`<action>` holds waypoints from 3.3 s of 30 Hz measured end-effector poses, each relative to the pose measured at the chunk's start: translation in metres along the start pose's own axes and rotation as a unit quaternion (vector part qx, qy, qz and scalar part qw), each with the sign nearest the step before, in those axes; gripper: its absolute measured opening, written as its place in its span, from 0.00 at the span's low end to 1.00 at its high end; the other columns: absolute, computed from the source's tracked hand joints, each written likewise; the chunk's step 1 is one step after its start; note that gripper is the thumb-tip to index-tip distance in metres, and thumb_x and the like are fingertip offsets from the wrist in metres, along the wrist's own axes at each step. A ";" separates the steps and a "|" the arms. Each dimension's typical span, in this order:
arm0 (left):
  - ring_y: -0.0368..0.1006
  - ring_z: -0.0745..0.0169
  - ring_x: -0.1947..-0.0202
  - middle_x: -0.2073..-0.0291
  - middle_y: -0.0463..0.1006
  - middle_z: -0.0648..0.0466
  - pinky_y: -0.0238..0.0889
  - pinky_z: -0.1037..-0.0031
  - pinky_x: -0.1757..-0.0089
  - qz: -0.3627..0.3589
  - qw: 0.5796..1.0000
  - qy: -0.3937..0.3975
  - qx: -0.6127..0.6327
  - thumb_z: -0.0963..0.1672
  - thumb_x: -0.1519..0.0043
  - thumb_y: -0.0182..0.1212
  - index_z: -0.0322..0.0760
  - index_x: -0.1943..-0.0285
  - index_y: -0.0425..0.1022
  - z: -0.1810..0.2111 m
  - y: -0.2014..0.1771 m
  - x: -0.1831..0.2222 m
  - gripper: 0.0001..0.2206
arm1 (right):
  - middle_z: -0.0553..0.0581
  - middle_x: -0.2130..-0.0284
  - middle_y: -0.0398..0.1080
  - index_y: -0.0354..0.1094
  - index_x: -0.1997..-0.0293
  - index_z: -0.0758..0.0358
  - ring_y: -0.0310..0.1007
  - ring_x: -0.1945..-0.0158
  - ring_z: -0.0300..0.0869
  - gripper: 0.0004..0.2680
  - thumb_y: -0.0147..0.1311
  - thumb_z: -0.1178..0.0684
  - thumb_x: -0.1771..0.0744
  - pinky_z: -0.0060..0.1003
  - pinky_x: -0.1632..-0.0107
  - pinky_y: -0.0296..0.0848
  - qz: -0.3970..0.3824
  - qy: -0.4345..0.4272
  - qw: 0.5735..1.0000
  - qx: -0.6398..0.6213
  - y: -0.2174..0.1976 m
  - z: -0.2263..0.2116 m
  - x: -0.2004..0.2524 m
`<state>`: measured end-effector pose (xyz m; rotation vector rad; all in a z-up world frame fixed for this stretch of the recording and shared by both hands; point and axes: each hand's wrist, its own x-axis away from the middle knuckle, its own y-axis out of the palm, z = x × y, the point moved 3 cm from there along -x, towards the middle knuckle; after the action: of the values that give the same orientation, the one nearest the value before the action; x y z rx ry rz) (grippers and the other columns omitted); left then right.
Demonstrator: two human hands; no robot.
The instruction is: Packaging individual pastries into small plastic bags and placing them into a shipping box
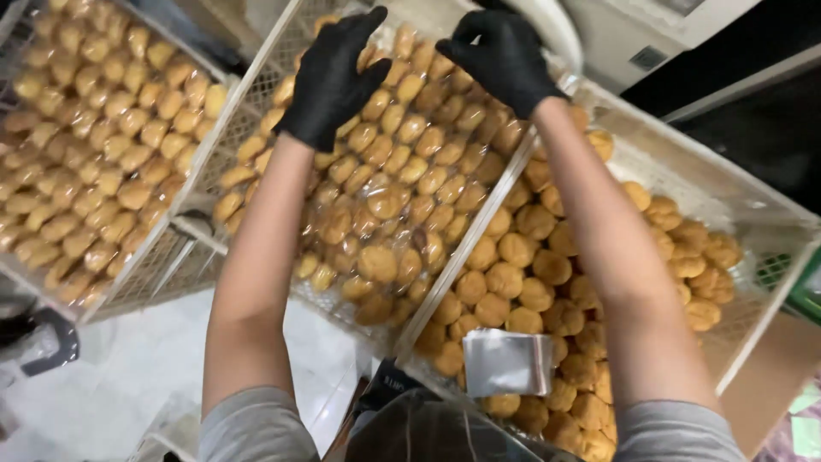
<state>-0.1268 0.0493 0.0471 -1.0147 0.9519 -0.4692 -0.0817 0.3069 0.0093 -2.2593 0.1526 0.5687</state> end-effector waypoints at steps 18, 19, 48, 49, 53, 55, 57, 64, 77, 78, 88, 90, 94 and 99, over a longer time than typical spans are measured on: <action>0.77 0.50 0.52 0.52 0.80 0.46 0.71 0.65 0.50 -0.260 0.862 -0.280 0.333 0.46 0.51 0.79 0.44 0.32 0.74 0.040 -0.079 0.168 0.34 | 0.53 0.59 0.74 0.71 0.43 0.61 0.73 0.55 0.41 0.17 0.65 0.46 0.35 0.42 0.51 0.76 -0.324 0.123 0.899 -0.267 0.061 -0.090 0.072; 0.76 0.57 0.52 0.50 0.79 0.48 0.70 0.72 0.51 -0.193 0.820 -0.319 0.433 0.42 0.49 0.77 0.42 0.29 0.69 0.034 -0.076 0.168 0.36 | 0.54 0.62 0.73 0.71 0.47 0.63 0.76 0.58 0.42 0.14 0.60 0.47 0.33 0.40 0.53 0.77 -0.275 0.202 0.857 -0.386 0.065 -0.070 0.069; 0.61 0.53 0.29 0.30 0.68 0.50 0.62 0.67 0.37 0.073 0.836 -0.263 0.475 0.39 0.37 0.57 0.45 0.29 0.68 -0.064 0.003 0.000 0.24 | 0.68 0.38 0.66 0.58 0.30 0.53 0.66 0.38 0.64 0.21 0.44 0.37 0.30 0.53 0.44 0.66 -0.148 0.227 0.962 -0.024 0.108 0.031 -0.078; 0.66 0.55 0.36 0.36 0.72 0.51 0.64 0.68 0.42 0.097 0.863 -0.270 0.415 0.40 0.39 0.60 0.44 0.33 0.70 -0.071 0.012 -0.009 0.22 | 0.64 0.34 0.63 0.63 0.33 0.52 0.68 0.38 0.58 0.18 0.48 0.50 0.32 0.47 0.44 0.66 -0.128 0.171 0.977 -0.017 0.110 0.039 -0.072; 0.74 0.57 0.63 0.65 0.78 0.53 0.65 0.66 0.62 0.148 0.920 -0.272 0.241 0.44 0.43 0.68 0.44 0.56 0.64 -0.082 0.038 -0.051 0.14 | 0.70 0.32 0.58 0.74 0.39 0.52 0.64 0.35 0.64 0.23 0.48 0.70 0.38 0.47 0.38 0.65 -0.135 0.056 0.988 0.051 0.119 0.060 -0.066; 0.76 0.46 0.63 0.66 0.79 0.51 0.64 0.59 0.63 0.127 0.941 -0.253 0.184 0.44 0.45 0.68 0.44 0.57 0.65 -0.096 0.072 -0.064 0.14 | 0.72 0.42 0.65 0.72 0.38 0.47 0.69 0.45 0.64 0.21 0.45 0.62 0.36 0.48 0.46 0.67 -0.188 0.084 0.978 0.023 0.108 0.048 -0.064; 0.77 0.35 0.63 0.67 0.81 0.48 0.62 0.53 0.64 0.108 0.959 -0.231 0.124 0.44 0.46 0.69 0.44 0.59 0.66 -0.114 0.111 -0.073 0.14 | 0.73 0.51 0.73 0.70 0.37 0.43 0.75 0.55 0.64 0.19 0.42 0.54 0.34 0.49 0.55 0.69 -0.238 0.109 0.965 -0.005 0.115 0.061 -0.061; 0.76 0.36 0.68 0.76 0.79 0.46 0.67 0.50 0.66 -0.053 0.979 -0.099 -0.173 0.51 0.51 0.66 0.50 0.72 0.83 -0.161 0.219 -0.074 0.08 | 0.70 0.49 0.65 0.74 0.44 0.40 0.71 0.52 0.66 0.14 0.47 0.52 0.34 0.54 0.47 0.68 -0.179 0.034 0.981 0.063 0.126 0.088 -0.059; 0.78 0.23 0.63 0.22 0.58 0.47 0.70 0.46 0.67 -0.215 0.930 -0.286 0.084 0.64 0.41 0.58 0.60 0.23 0.15 0.015 -0.063 0.055 0.52 | 0.64 0.45 0.68 0.53 0.59 0.56 0.67 0.71 0.39 0.19 0.66 0.72 0.36 0.29 0.68 0.69 0.139 0.031 0.919 -0.368 -0.096 -0.030 -0.003; 0.78 0.23 0.63 0.22 0.58 0.47 0.70 0.46 0.67 -0.219 0.930 -0.281 0.087 0.64 0.41 0.58 0.60 0.23 0.15 0.030 -0.077 0.071 0.52 | 0.64 0.45 0.68 0.53 0.59 0.56 0.67 0.71 0.39 0.19 0.66 0.72 0.36 0.29 0.68 0.69 0.142 0.036 0.920 -0.364 -0.098 -0.056 0.015; 0.70 0.41 0.40 0.34 0.68 0.48 0.73 0.52 0.51 -0.317 0.900 -0.275 -0.114 0.52 0.34 0.52 0.58 0.23 0.57 0.031 -0.041 0.238 0.27 | 0.56 0.68 0.78 0.71 0.46 0.51 0.79 0.57 0.55 0.15 0.56 0.37 0.33 0.53 0.53 0.78 -0.239 0.110 0.965 -0.019 0.037 -0.173 0.141; 0.68 0.48 0.37 0.37 0.70 0.52 0.71 0.55 0.47 -0.298 0.905 -0.292 -0.087 0.52 0.33 0.52 0.61 0.24 0.58 0.031 -0.047 0.237 0.26 | 0.51 0.66 0.79 0.68 0.40 0.47 0.79 0.55 0.52 0.17 0.51 0.34 0.32 0.52 0.52 0.78 -0.238 0.102 0.965 0.040 0.074 -0.160 0.158; 0.71 0.49 0.41 0.43 0.71 0.51 0.71 0.56 0.45 -0.227 0.907 -0.353 0.033 0.51 0.44 0.70 0.54 0.30 0.65 0.012 -0.036 0.246 0.31 | 0.52 0.68 0.73 0.70 0.48 0.47 0.76 0.58 0.51 0.16 0.51 0.33 0.34 0.47 0.60 0.79 -0.191 -0.009 0.959 0.210 0.121 -0.138 0.182; 0.75 0.52 0.46 0.44 0.75 0.55 0.71 0.61 0.46 -0.144 0.894 -0.401 0.139 0.49 0.50 0.78 0.53 0.44 0.80 0.029 -0.056 0.229 0.24 | 0.55 0.68 0.75 0.74 0.54 0.50 0.76 0.58 0.53 0.14 0.52 0.35 0.34 0.47 0.57 0.78 -0.189 -0.023 0.971 0.142 0.107 -0.129 0.188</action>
<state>0.0241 -0.1276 -0.0008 -0.9596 -0.0113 -0.3623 0.1014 0.1527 -0.0704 -1.9284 -0.2051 0.3680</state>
